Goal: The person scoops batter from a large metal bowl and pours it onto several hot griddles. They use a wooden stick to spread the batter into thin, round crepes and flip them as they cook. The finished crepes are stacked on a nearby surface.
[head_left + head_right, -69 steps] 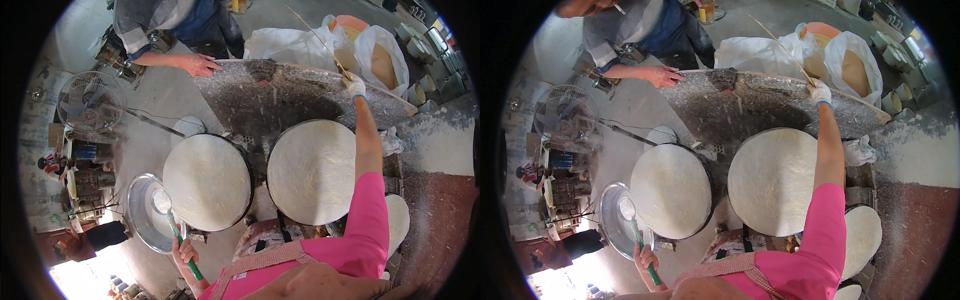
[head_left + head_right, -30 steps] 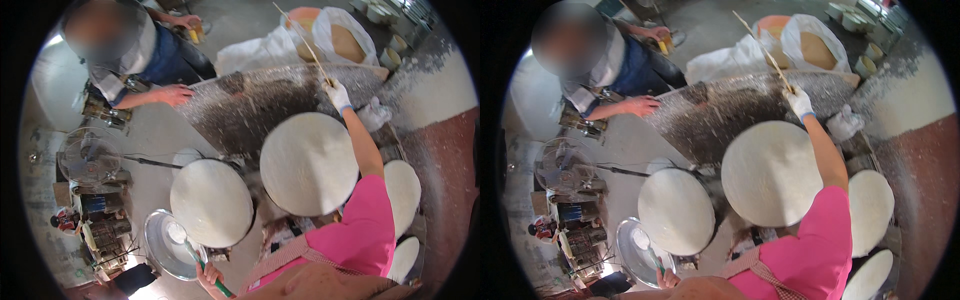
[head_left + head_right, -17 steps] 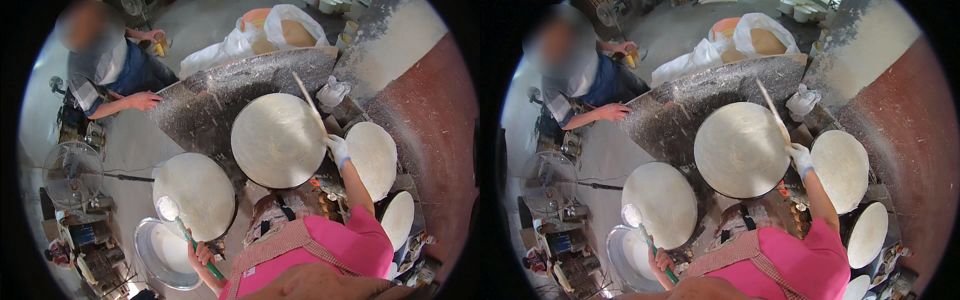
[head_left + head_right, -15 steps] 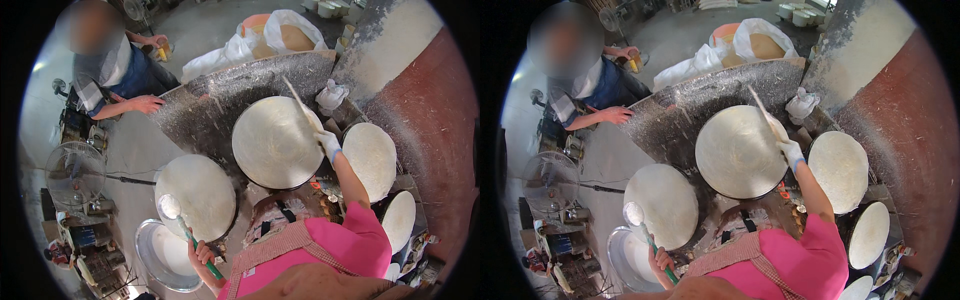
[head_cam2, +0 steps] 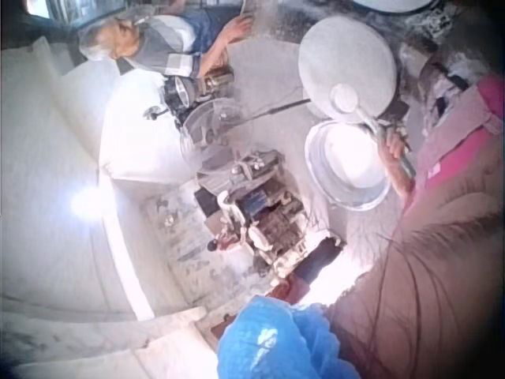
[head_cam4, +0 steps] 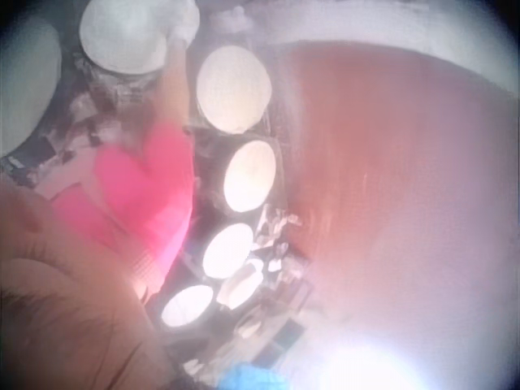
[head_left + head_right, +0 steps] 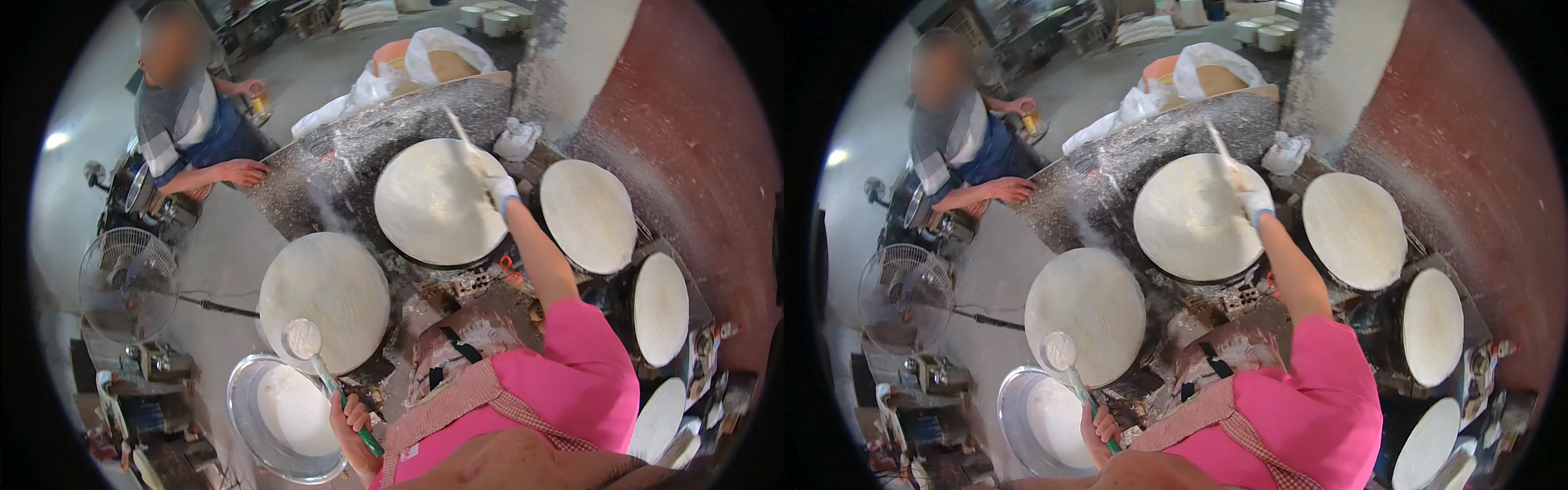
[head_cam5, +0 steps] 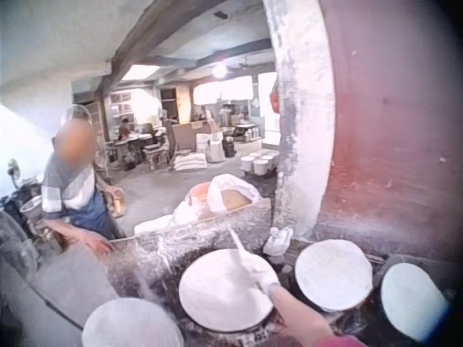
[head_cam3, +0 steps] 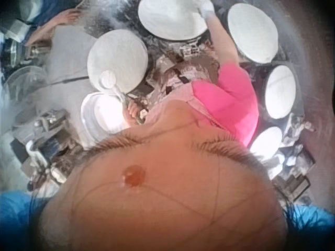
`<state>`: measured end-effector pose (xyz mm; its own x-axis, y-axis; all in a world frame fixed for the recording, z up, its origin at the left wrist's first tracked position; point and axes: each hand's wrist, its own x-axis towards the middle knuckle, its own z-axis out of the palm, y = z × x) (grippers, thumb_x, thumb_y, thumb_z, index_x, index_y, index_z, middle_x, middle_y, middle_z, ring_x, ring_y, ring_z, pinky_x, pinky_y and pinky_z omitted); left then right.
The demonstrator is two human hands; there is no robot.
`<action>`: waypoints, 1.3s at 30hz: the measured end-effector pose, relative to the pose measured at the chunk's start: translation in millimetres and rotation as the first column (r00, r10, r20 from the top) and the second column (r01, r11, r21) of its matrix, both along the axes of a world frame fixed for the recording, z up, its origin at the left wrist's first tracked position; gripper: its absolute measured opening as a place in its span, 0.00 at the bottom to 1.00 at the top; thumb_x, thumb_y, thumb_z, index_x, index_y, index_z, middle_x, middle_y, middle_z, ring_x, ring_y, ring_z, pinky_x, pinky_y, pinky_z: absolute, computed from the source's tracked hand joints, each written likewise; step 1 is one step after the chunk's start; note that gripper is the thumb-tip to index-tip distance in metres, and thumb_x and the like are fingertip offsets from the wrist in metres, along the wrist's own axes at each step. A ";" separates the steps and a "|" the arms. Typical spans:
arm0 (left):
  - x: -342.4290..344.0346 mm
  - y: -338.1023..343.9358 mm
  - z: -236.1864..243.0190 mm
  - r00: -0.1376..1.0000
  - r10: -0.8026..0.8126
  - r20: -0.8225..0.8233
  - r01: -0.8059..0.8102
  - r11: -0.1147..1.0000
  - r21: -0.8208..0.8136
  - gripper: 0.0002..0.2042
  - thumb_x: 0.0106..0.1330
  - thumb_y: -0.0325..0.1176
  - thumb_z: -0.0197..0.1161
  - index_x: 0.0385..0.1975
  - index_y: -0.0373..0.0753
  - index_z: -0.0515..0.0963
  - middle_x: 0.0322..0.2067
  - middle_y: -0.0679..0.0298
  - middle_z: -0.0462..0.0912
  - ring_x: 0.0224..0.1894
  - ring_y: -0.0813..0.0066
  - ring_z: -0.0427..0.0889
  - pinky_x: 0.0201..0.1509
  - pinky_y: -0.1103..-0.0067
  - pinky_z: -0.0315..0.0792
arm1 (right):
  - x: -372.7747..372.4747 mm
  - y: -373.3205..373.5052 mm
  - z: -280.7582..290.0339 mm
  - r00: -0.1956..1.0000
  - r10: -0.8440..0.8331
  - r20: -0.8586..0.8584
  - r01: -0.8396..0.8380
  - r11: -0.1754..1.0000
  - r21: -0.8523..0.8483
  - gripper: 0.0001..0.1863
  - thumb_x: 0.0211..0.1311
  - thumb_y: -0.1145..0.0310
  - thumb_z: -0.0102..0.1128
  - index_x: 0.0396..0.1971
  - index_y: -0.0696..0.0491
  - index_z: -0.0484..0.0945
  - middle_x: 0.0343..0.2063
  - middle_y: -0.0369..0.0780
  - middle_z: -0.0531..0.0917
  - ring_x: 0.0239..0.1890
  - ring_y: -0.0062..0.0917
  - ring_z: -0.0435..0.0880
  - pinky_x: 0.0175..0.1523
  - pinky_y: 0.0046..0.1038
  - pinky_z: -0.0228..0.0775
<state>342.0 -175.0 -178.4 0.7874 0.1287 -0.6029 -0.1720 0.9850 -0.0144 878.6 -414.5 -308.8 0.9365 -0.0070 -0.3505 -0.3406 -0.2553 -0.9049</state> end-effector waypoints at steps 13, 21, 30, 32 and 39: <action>-27.0 -41.6 -24.0 0.814 -0.527 -0.245 0.580 0.719 0.383 0.12 0.66 0.46 0.43 0.28 0.44 0.64 0.09 0.71 0.56 0.06 0.84 0.51 0.07 0.87 0.52 | -316.2 -154.8 35.1 0.968 -0.072 0.240 0.152 0.929 -0.336 0.23 0.44 0.53 0.62 0.37 0.55 0.76 0.25 0.44 0.80 0.28 0.31 0.79 0.36 0.29 0.69; 66.4 -134.7 -61.3 0.630 -0.776 0.045 0.770 0.615 -0.172 0.11 0.68 0.40 0.42 0.46 0.53 0.69 0.12 0.70 0.57 0.09 0.83 0.54 0.08 0.86 0.54 | -338.7 -342.9 -7.6 0.784 -0.612 0.104 0.619 0.782 -0.070 0.12 0.46 0.63 0.63 0.23 0.56 0.75 0.15 0.33 0.74 0.19 0.18 0.70 0.24 0.22 0.62; 103.3 -238.9 -47.9 0.687 -0.691 0.225 0.720 0.606 -0.339 0.17 0.69 0.38 0.39 0.57 0.55 0.60 0.15 0.66 0.59 0.13 0.80 0.59 0.13 0.84 0.60 | -167.0 -464.0 -4.5 0.881 -0.428 0.200 0.467 0.722 -0.511 0.15 0.43 0.60 0.55 0.26 0.57 0.77 0.17 0.50 0.77 0.23 0.34 0.78 0.31 0.33 0.68; 106.6 -253.9 -36.7 0.709 -0.684 0.171 0.697 0.643 -0.316 0.17 0.69 0.38 0.40 0.57 0.55 0.60 0.15 0.67 0.58 0.12 0.81 0.59 0.12 0.84 0.59 | -119.0 -480.0 -14.1 0.894 -0.379 0.240 0.444 0.673 -0.591 0.18 0.44 0.57 0.53 0.30 0.55 0.78 0.26 0.52 0.79 0.33 0.44 0.78 0.37 0.38 0.70; 86.8 -263.1 -12.8 0.821 -0.566 0.071 0.564 0.784 -0.259 0.17 0.69 0.39 0.40 0.57 0.53 0.60 0.15 0.66 0.58 0.13 0.81 0.59 0.12 0.84 0.59 | -24.3 -456.2 -37.2 0.848 -0.506 0.156 0.527 0.776 -0.347 0.18 0.38 0.60 0.63 0.29 0.57 0.79 0.23 0.47 0.80 0.28 0.37 0.80 0.35 0.33 0.70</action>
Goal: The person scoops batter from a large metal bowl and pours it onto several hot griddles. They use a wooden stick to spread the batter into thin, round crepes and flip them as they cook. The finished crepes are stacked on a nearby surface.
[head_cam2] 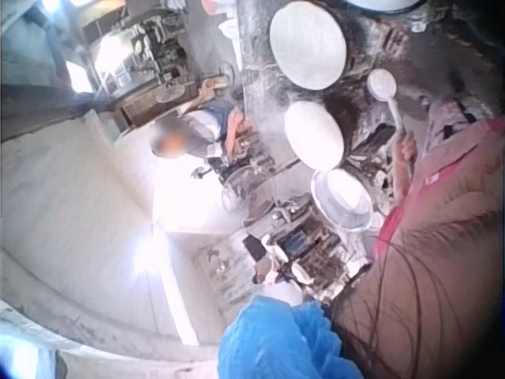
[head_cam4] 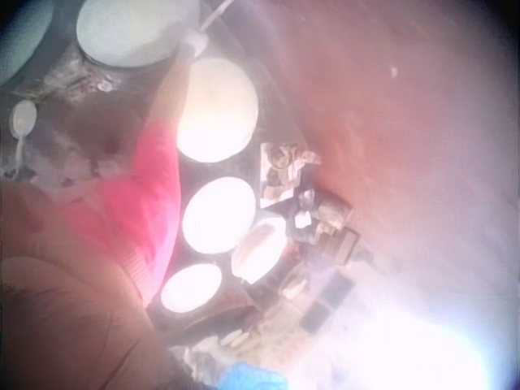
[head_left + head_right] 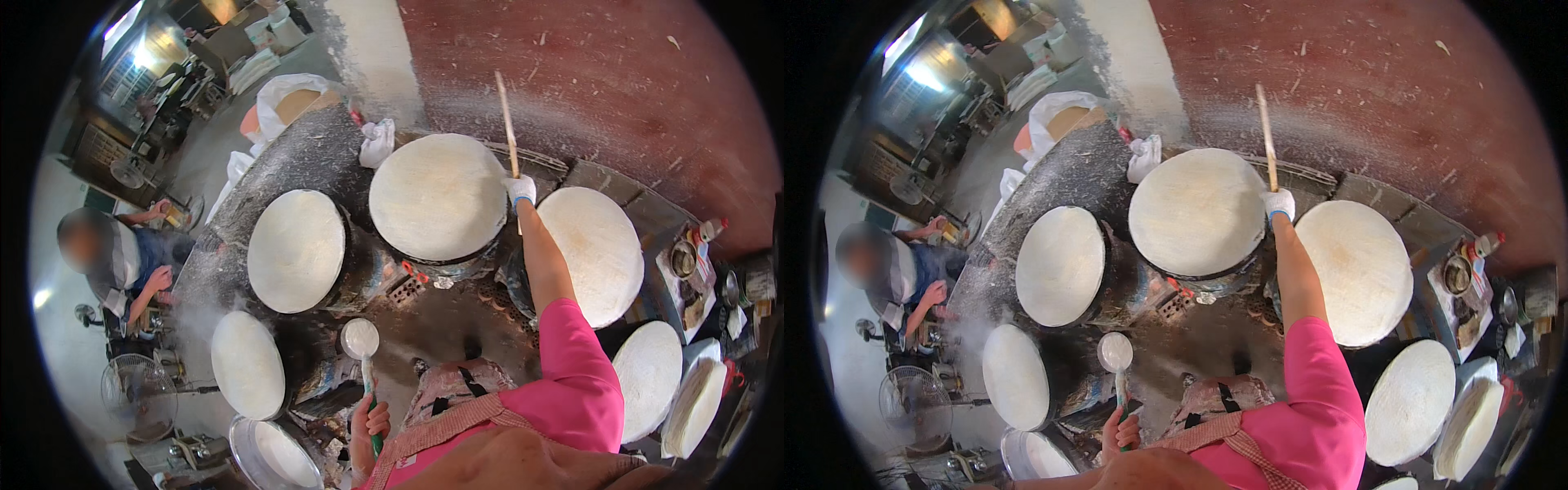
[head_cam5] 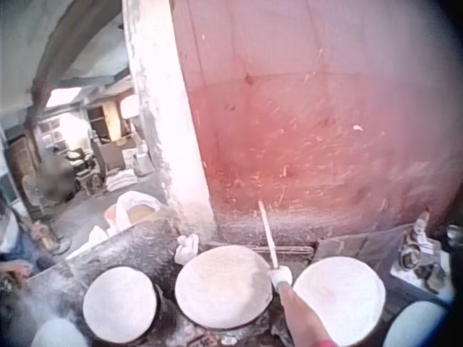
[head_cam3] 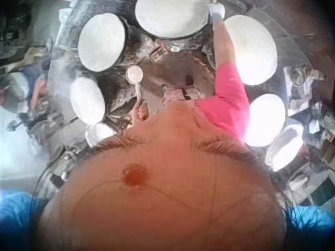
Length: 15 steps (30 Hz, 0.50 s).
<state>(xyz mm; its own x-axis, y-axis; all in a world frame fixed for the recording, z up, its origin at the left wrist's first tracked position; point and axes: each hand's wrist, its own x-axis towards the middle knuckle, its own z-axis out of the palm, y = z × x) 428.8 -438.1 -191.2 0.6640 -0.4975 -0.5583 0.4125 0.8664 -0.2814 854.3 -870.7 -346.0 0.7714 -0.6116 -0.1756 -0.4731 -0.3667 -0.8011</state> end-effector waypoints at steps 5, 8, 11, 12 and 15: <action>-12.9 9.0 -10.3 0.999 0.052 -0.002 -0.052 0.999 0.009 0.18 0.68 0.37 0.42 0.57 0.58 0.60 0.15 0.67 0.59 0.12 0.81 0.59 0.12 0.85 0.60 | 17.3 -7.5 -19.1 0.993 0.044 0.106 -0.068 0.970 0.232 0.16 0.35 0.64 0.67 0.26 0.59 0.80 0.18 0.37 0.79 0.19 0.22 0.75 0.27 0.28 0.67; -12.2 17.7 -14.3 0.999 0.043 -0.019 -0.043 0.999 -0.019 0.17 0.68 0.38 0.42 0.56 0.59 0.62 0.15 0.67 0.59 0.12 0.81 0.59 0.10 0.85 0.58 | 29.0 -29.2 -24.6 0.985 0.137 0.105 -0.146 0.985 0.091 0.12 0.36 0.70 0.62 0.24 0.60 0.79 0.18 0.38 0.78 0.20 0.23 0.75 0.27 0.27 0.67; -15.4 32.2 -22.5 0.996 0.062 -0.062 -0.064 0.997 -0.035 0.16 0.67 0.38 0.42 0.55 0.60 0.63 0.15 0.67 0.59 0.11 0.82 0.58 0.09 0.85 0.57 | 19.0 2.4 31.1 0.966 0.226 0.127 -0.212 0.971 -0.110 0.12 0.39 0.71 0.56 0.26 0.60 0.79 0.18 0.38 0.78 0.20 0.22 0.75 0.27 0.27 0.67; -12.0 39.1 -27.0 0.997 0.037 -0.068 -0.039 0.999 -0.037 0.16 0.67 0.38 0.43 0.54 0.60 0.63 0.15 0.68 0.58 0.11 0.82 0.57 0.09 0.86 0.56 | 12.3 11.4 50.3 0.961 0.201 0.192 -0.198 0.980 -0.030 0.13 0.39 0.70 0.55 0.27 0.61 0.79 0.18 0.39 0.78 0.20 0.22 0.76 0.27 0.27 0.67; 1.2 62.4 -40.7 0.996 -0.066 -0.055 0.064 0.997 -0.048 0.15 0.67 0.38 0.43 0.54 0.60 0.64 0.15 0.68 0.58 0.11 0.83 0.56 0.08 0.86 0.56 | 0.3 36.0 100.4 0.946 0.254 0.202 -0.219 0.959 -0.180 0.16 0.39 0.63 0.55 0.27 0.58 0.78 0.20 0.49 0.79 0.24 0.37 0.80 0.32 0.32 0.70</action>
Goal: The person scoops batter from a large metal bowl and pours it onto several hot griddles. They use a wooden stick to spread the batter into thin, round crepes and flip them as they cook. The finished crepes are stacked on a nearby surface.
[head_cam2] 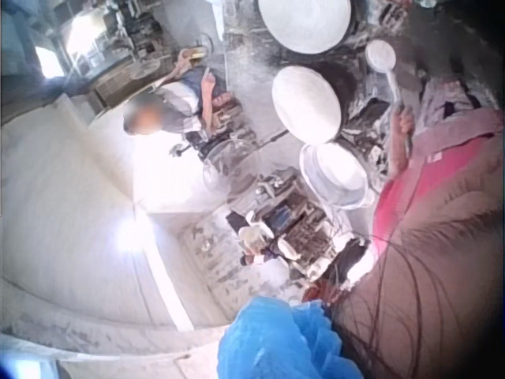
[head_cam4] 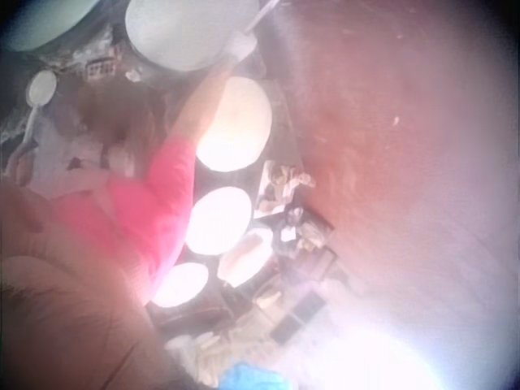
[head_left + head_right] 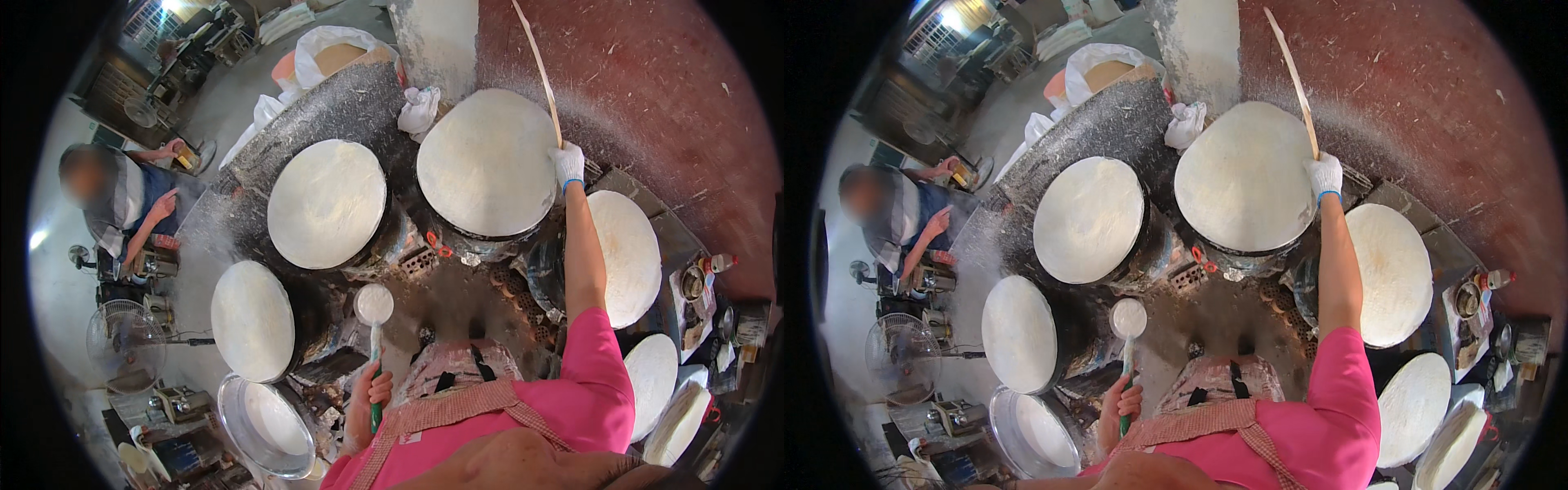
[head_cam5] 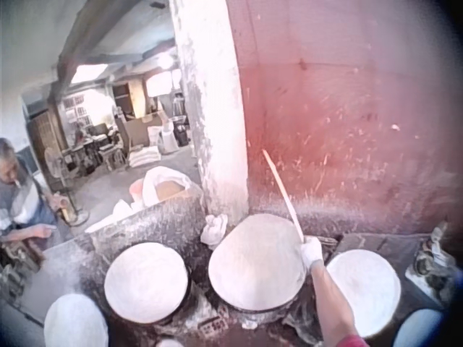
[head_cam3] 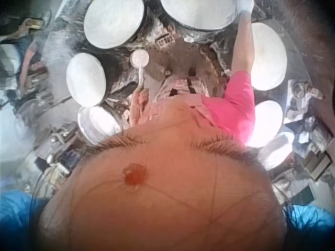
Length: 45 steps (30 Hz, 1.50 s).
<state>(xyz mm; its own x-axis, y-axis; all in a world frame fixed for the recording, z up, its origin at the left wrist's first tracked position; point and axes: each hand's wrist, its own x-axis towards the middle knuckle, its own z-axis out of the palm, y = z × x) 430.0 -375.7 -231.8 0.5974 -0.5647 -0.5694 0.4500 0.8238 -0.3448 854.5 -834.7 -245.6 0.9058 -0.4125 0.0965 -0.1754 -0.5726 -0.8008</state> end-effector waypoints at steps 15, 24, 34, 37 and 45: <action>33.3 49.4 -10.4 0.889 -0.443 -0.114 0.452 0.889 0.070 0.13 0.64 0.49 0.45 0.24 0.47 0.65 0.09 0.71 0.55 0.09 0.83 0.54 0.11 0.85 0.52 | -153.9 40.1 168.1 0.973 -0.196 0.119 0.164 0.957 0.240 0.13 0.37 0.67 0.60 0.23 0.60 0.78 0.13 0.40 0.76 0.17 0.23 0.74 0.27 0.28 0.68; 35.7 -86.6 7.7 0.654 -0.756 0.034 0.734 0.645 0.214 0.19 0.69 0.42 0.35 0.60 0.59 0.54 0.15 0.68 0.57 0.11 0.82 0.56 0.11 0.84 0.57 | -494.4 -168.4 132.5 0.680 -0.708 0.191 0.559 0.669 0.490 0.10 0.37 0.69 0.60 0.22 0.59 0.78 0.12 0.34 0.72 0.15 0.17 0.68 0.21 0.22 0.61; -23.0 -284.5 37.0 0.438 -0.894 0.099 0.898 0.439 -0.009 0.19 0.69 0.38 0.38 0.60 0.50 0.56 0.16 0.67 0.58 0.11 0.84 0.56 0.11 0.88 0.55 | -827.6 -410.8 277.7 0.459 -0.820 0.343 0.859 0.310 -0.407 0.12 0.40 0.63 0.57 0.21 0.57 0.80 0.14 0.44 0.78 0.17 0.30 0.77 0.26 0.28 0.69; -30.6 -318.5 36.7 0.342 -0.931 0.130 0.940 0.340 -0.034 0.18 0.69 0.41 0.37 0.59 0.52 0.58 0.15 0.67 0.59 0.11 0.83 0.58 0.12 0.88 0.57 | -815.9 -392.5 342.9 0.471 -0.839 0.271 0.565 0.051 -0.823 0.10 0.45 0.65 0.49 0.21 0.53 0.80 0.22 0.48 0.79 0.28 0.41 0.79 0.36 0.37 0.70; -44.8 -323.7 35.5 0.322 -0.942 0.092 0.941 0.329 0.076 0.18 0.69 0.43 0.38 0.58 0.64 0.58 0.16 0.70 0.59 0.11 0.84 0.56 0.13 0.85 0.57 | -853.8 -401.7 176.4 0.658 -0.718 0.227 0.097 -0.217 -0.971 0.03 0.48 0.68 0.48 0.21 0.49 0.70 0.19 0.35 0.73 0.21 0.25 0.74 0.29 0.31 0.64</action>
<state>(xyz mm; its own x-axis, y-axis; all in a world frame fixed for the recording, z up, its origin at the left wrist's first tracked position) 385.2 -699.4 -196.3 -0.2808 -0.7842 -0.5533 0.9555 -0.1741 -0.2382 0.8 -1236.4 -69.2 0.6281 -0.4969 0.5988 -0.7690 -0.2789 0.5752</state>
